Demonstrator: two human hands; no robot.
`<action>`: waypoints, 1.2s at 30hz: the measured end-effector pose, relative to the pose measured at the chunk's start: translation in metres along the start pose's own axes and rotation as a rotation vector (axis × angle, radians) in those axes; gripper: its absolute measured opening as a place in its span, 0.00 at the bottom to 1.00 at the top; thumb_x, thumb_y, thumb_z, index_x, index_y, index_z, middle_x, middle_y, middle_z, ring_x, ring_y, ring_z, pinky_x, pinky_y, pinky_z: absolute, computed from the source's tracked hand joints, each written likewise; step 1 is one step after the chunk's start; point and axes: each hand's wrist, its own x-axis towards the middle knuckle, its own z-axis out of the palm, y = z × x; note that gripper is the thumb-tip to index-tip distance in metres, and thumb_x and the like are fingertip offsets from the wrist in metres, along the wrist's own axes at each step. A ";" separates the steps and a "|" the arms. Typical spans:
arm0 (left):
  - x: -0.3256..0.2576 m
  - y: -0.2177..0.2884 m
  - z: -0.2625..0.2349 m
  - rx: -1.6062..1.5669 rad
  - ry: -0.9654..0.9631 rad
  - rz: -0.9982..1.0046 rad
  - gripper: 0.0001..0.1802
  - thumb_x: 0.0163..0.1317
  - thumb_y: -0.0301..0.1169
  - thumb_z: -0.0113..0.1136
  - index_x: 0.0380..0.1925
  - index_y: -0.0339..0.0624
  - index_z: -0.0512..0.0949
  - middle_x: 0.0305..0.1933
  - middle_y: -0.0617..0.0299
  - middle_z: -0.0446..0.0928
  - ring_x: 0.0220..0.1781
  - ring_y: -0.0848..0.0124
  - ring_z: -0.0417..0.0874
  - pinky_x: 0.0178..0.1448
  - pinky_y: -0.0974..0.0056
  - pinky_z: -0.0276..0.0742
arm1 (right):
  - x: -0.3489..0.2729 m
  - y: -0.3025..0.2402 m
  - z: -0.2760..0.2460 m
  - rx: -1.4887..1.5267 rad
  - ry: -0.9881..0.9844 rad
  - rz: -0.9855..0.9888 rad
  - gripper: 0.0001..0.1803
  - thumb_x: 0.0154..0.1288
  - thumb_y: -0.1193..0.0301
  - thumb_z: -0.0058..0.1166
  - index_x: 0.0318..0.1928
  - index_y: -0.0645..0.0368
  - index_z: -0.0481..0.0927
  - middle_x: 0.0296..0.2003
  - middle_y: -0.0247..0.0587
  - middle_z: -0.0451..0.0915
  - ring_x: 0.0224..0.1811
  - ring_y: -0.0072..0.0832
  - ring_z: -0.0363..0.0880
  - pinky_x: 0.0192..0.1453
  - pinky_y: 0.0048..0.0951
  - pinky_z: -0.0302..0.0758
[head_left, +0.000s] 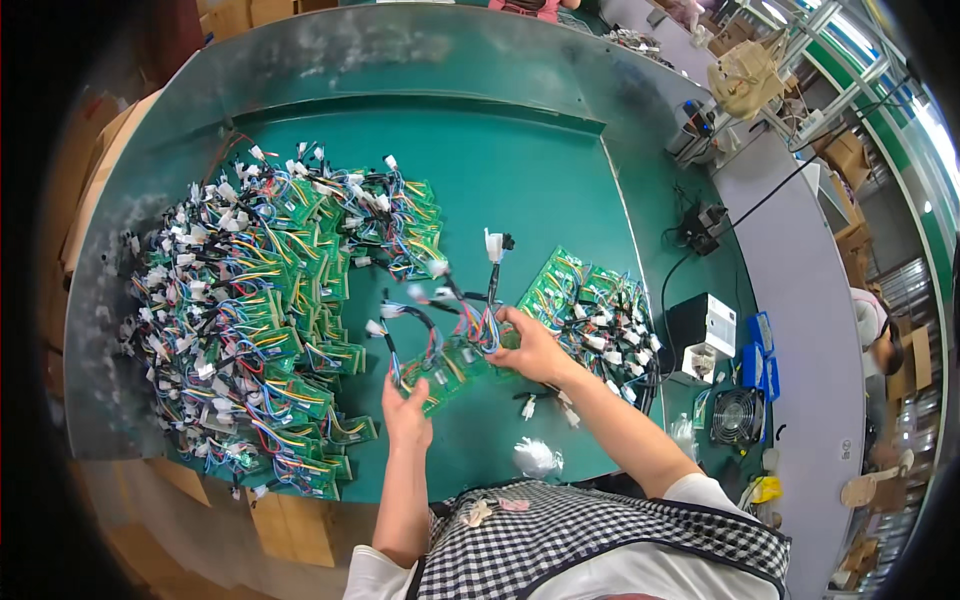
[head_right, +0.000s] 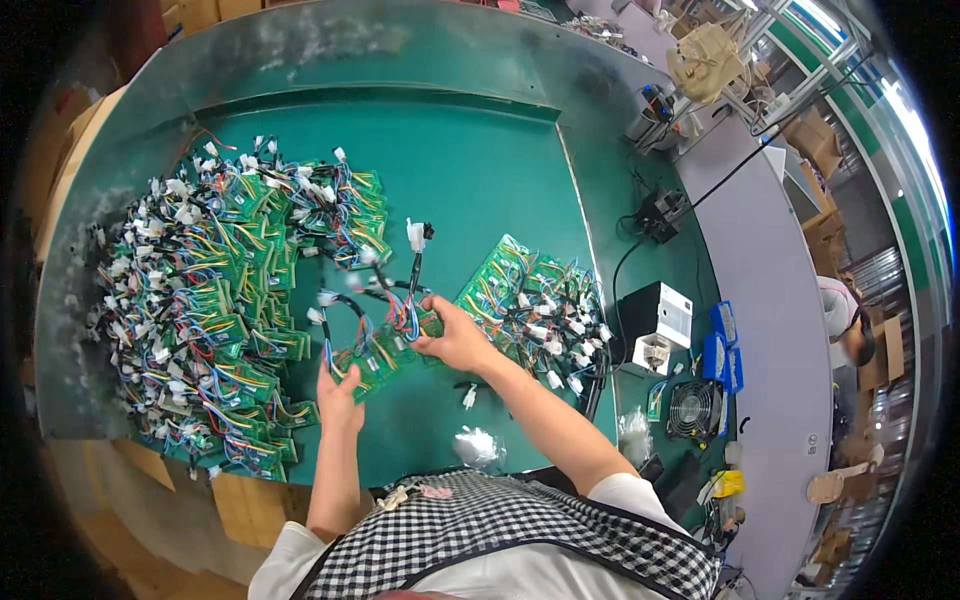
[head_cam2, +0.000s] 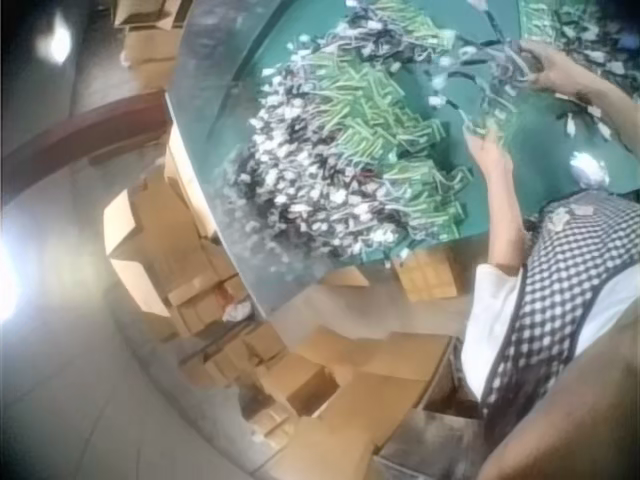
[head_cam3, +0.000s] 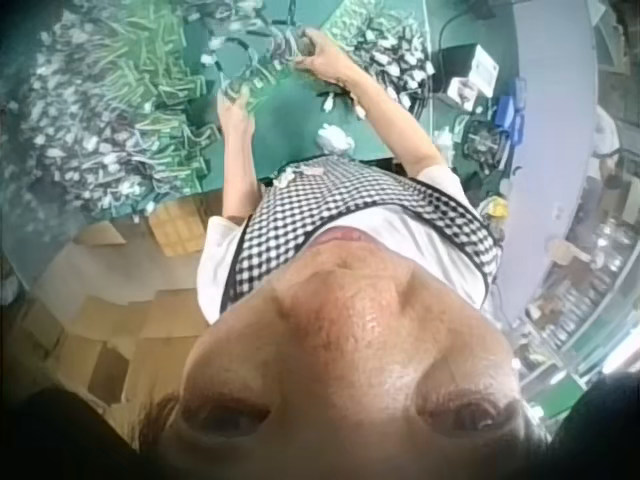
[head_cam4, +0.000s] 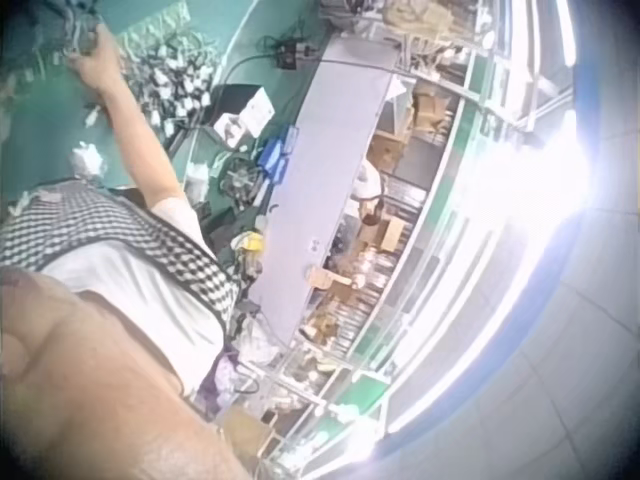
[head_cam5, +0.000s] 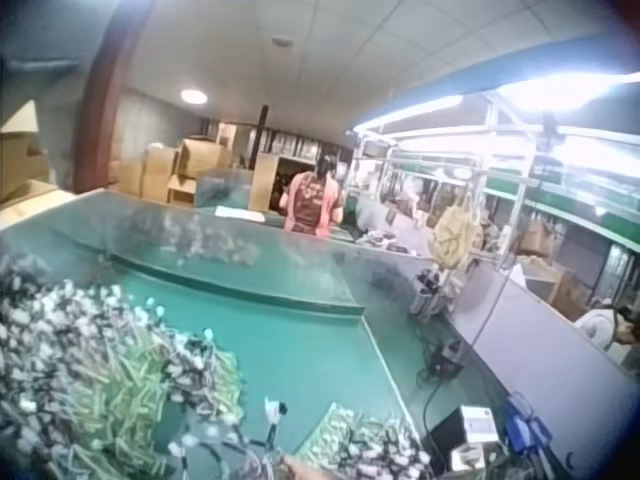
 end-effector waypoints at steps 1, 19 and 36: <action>0.002 0.000 0.004 -0.033 -0.055 -0.045 0.24 0.53 0.14 0.50 0.51 0.37 0.61 0.46 0.55 0.71 0.46 0.64 0.75 0.50 0.57 0.74 | 0.004 0.013 0.008 -0.020 0.037 -0.047 0.26 0.44 0.74 0.62 0.45 0.61 0.66 0.37 0.46 0.74 0.38 0.34 0.74 0.46 0.31 0.68; 0.040 -0.003 0.016 -0.271 -0.085 -0.217 0.23 0.53 0.13 0.48 0.51 0.36 0.62 0.46 0.57 0.71 0.46 0.68 0.74 0.51 0.63 0.72 | 0.056 -0.013 0.005 0.365 -0.453 0.325 0.28 0.44 0.75 0.62 0.48 0.64 0.66 0.45 0.40 0.72 0.51 0.26 0.66 0.56 0.30 0.62; 0.110 -0.005 0.050 -0.102 0.356 0.213 0.19 0.56 0.17 0.52 0.49 0.37 0.62 0.43 0.59 0.70 0.42 0.73 0.72 0.47 0.68 0.68 | 0.147 -0.013 0.054 -0.363 -0.287 -0.024 0.22 0.42 0.75 0.59 0.42 0.59 0.68 0.36 0.45 0.76 0.41 0.40 0.78 0.41 0.34 0.75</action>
